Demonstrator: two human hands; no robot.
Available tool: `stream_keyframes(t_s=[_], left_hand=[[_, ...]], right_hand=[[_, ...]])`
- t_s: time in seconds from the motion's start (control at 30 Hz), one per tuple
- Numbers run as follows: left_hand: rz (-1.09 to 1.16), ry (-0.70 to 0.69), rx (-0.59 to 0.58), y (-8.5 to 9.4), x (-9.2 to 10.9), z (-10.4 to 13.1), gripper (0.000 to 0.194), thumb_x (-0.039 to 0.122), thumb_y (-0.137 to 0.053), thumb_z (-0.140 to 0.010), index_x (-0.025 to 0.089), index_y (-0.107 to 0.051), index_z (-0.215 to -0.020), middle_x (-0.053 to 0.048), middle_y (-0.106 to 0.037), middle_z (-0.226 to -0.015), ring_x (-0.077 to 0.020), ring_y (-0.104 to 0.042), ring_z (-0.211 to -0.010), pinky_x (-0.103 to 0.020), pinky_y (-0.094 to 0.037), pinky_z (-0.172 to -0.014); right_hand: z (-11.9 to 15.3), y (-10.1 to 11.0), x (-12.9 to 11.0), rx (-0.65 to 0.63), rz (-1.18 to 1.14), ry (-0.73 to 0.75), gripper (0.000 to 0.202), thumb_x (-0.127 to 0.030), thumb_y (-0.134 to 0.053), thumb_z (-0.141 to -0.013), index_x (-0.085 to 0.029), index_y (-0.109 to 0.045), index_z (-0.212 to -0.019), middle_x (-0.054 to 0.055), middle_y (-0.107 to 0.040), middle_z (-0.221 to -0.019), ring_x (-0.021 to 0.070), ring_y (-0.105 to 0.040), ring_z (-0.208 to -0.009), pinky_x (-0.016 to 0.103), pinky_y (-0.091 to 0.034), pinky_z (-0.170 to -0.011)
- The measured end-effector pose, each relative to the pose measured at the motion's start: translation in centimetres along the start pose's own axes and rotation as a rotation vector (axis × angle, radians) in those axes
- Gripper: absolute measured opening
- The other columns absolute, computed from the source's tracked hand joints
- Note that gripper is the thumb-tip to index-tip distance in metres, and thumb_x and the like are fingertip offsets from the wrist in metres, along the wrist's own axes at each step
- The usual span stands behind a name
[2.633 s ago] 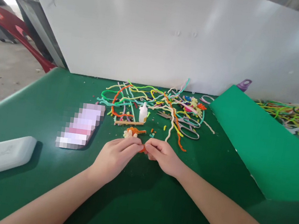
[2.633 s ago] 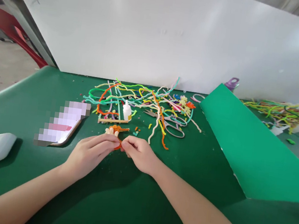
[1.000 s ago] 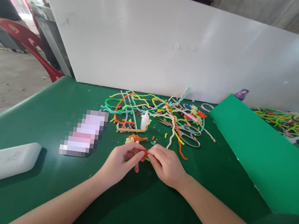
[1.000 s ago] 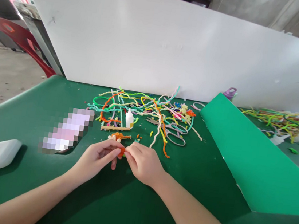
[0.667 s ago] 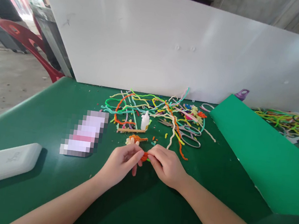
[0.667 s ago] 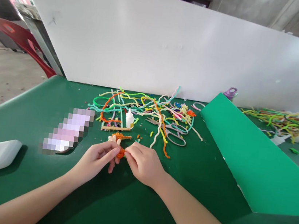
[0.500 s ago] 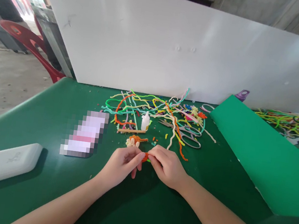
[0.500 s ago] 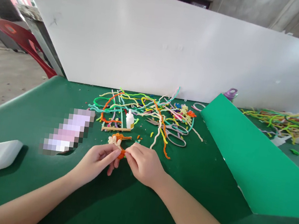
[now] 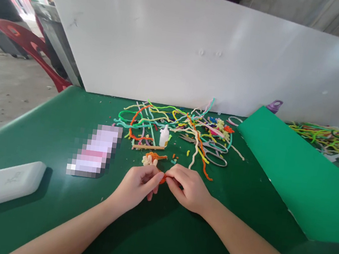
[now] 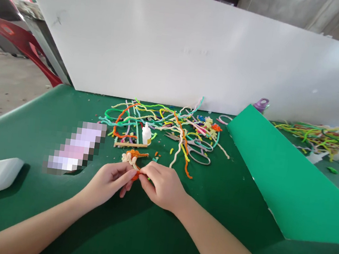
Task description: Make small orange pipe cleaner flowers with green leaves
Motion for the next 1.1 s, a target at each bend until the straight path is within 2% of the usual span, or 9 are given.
stream_keyframes(t_s=[1.1], left_hand=[[-0.020, -0.020, -0.003, 0.06, -0.08, -0.06, 0.034, 0.042, -0.043, -0.089, 0.016, -0.050, -0.068, 0.003, -0.053, -0.058, -0.0090, -0.053, -0.045, -0.021, -0.040, -0.047]], right_hand=[[0.06, -0.19, -0.03, 0.002, -0.003, 0.010, 0.013, -0.021, -0.041, -0.092, -0.016, -0.053, -0.091, 0.003, -0.056, -0.078, 0.0120, -0.051, -0.069, 0.024, -0.038, -0.060]])
Point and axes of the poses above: each hand's wrist, its own z-axis away from the middle knuckle, its own y-axis out of the back of the hand, x = y × z, the point moved 7 cm from there along -z, towards the middle knuckle
